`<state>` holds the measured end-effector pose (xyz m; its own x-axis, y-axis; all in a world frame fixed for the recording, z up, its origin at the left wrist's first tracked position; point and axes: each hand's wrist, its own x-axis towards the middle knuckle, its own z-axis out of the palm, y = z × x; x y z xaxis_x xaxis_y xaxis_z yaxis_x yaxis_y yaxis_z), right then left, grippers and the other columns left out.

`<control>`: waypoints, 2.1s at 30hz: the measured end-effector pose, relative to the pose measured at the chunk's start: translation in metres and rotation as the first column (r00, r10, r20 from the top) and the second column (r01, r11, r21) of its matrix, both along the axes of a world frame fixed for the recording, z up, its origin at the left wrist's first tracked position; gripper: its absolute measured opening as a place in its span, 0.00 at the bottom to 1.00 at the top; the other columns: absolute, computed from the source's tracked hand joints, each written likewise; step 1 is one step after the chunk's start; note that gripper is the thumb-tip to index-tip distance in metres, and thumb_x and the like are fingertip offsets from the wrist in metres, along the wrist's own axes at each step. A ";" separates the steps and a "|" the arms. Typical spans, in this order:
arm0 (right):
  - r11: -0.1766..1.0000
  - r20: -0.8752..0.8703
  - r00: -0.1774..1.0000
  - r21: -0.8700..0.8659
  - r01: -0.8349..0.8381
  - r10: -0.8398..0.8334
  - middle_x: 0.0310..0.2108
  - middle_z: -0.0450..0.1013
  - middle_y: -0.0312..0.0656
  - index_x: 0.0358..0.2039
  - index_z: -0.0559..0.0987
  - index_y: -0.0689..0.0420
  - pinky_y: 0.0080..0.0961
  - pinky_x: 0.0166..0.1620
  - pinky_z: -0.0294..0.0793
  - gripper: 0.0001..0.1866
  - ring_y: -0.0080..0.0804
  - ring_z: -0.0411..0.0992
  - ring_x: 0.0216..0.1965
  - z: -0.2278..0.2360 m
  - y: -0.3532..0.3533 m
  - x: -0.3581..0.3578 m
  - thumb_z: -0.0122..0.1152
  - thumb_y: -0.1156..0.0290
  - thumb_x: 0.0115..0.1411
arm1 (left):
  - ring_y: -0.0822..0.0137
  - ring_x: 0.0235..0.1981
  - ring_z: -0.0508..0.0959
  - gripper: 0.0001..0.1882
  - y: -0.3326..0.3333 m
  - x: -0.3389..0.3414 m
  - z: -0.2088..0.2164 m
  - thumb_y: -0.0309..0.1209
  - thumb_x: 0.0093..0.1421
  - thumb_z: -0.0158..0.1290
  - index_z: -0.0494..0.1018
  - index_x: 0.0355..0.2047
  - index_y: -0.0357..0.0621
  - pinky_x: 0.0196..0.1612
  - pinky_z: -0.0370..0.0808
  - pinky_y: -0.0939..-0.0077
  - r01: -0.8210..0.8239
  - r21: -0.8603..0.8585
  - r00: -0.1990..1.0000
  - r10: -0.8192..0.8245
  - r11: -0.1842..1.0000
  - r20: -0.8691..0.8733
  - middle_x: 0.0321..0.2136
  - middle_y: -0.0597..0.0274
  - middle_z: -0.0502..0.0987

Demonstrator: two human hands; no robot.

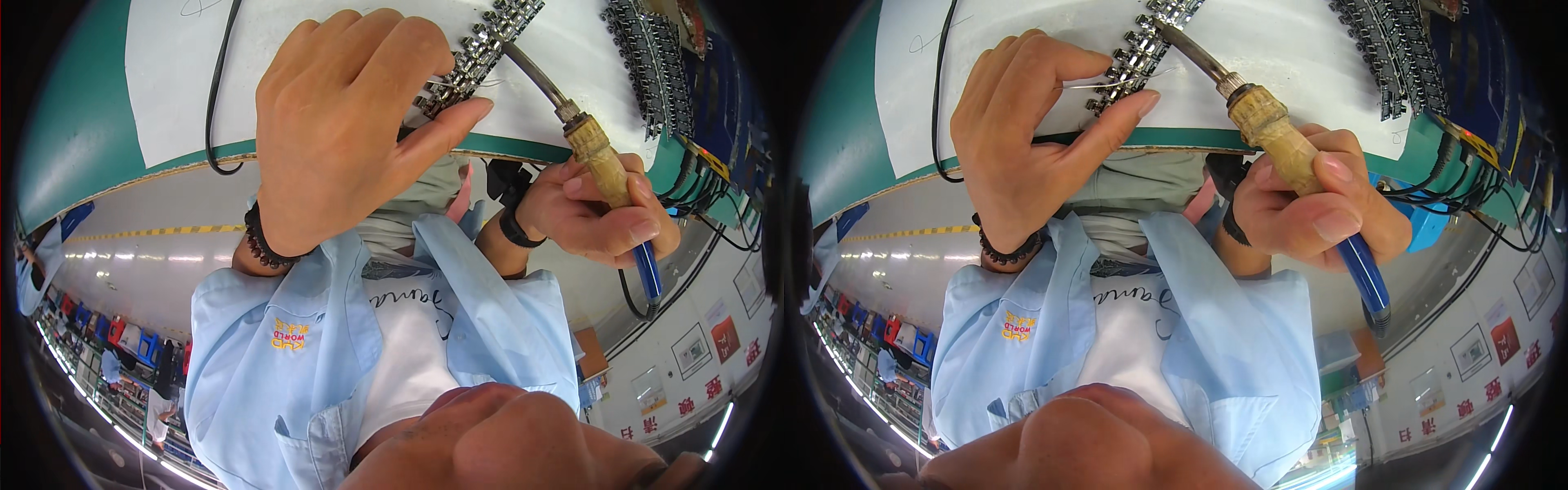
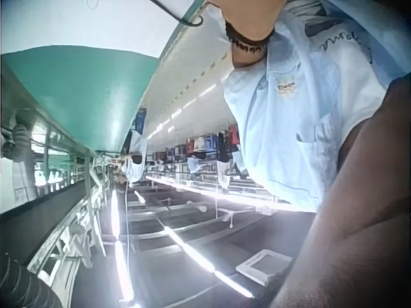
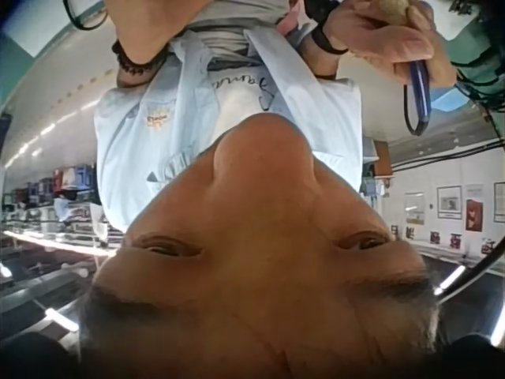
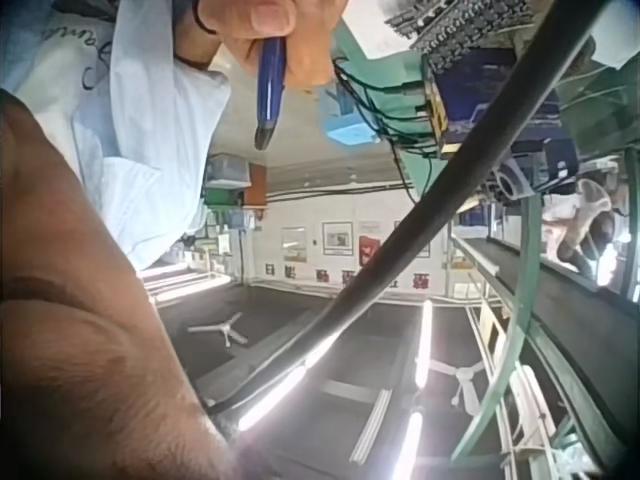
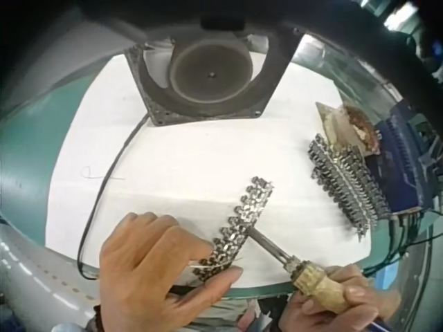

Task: Soldering electronic pins onto a component strip at a workbench.

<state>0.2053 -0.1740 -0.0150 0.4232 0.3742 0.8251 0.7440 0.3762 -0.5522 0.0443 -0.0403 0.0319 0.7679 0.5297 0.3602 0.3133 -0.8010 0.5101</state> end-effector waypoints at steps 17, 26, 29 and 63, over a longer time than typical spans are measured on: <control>0.984 -0.064 0.984 0.056 0.171 -0.167 0.19 0.67 0.43 0.33 0.67 0.67 0.22 0.14 0.67 0.17 0.24 0.59 0.08 -0.007 0.002 0.001 0.50 0.62 0.70 | 0.64 0.24 0.71 0.16 0.002 -0.003 -0.015 0.31 0.42 0.73 0.77 0.28 0.43 0.27 0.64 0.70 0.019 0.020 0.995 -0.020 1.000 0.096 0.24 0.66 0.75; 0.983 -0.357 0.922 0.042 0.177 -0.150 0.11 0.61 0.37 0.28 0.67 0.63 0.15 0.16 0.64 0.19 0.17 0.54 0.05 0.002 0.004 -0.003 0.51 0.59 0.69 | 0.65 0.23 0.70 0.16 0.003 -0.004 -0.019 0.31 0.43 0.73 0.77 0.28 0.44 0.27 0.63 0.71 0.039 0.034 0.990 -0.043 0.999 0.138 0.24 0.67 0.75; 0.955 -0.348 0.898 0.028 0.297 -0.269 0.09 0.59 0.35 0.28 0.68 0.62 0.15 0.15 0.64 0.19 0.16 0.54 0.05 0.003 0.010 -0.006 0.52 0.59 0.69 | 0.65 0.23 0.69 0.16 0.000 -0.004 -0.015 0.31 0.43 0.73 0.77 0.28 0.44 0.26 0.62 0.71 0.026 0.027 0.993 -0.029 0.999 0.115 0.23 0.68 0.74; 0.947 -0.370 0.877 -0.026 0.321 -0.308 0.13 0.67 0.41 0.28 0.69 0.62 0.14 0.10 0.56 0.21 0.19 0.57 0.05 0.001 0.005 -0.007 0.52 0.55 0.70 | 0.70 0.19 0.61 0.16 -0.002 -0.001 -0.004 0.31 0.43 0.73 0.78 0.29 0.46 0.24 0.57 0.72 -0.012 -0.031 1.000 0.012 0.999 -0.002 0.18 0.70 0.66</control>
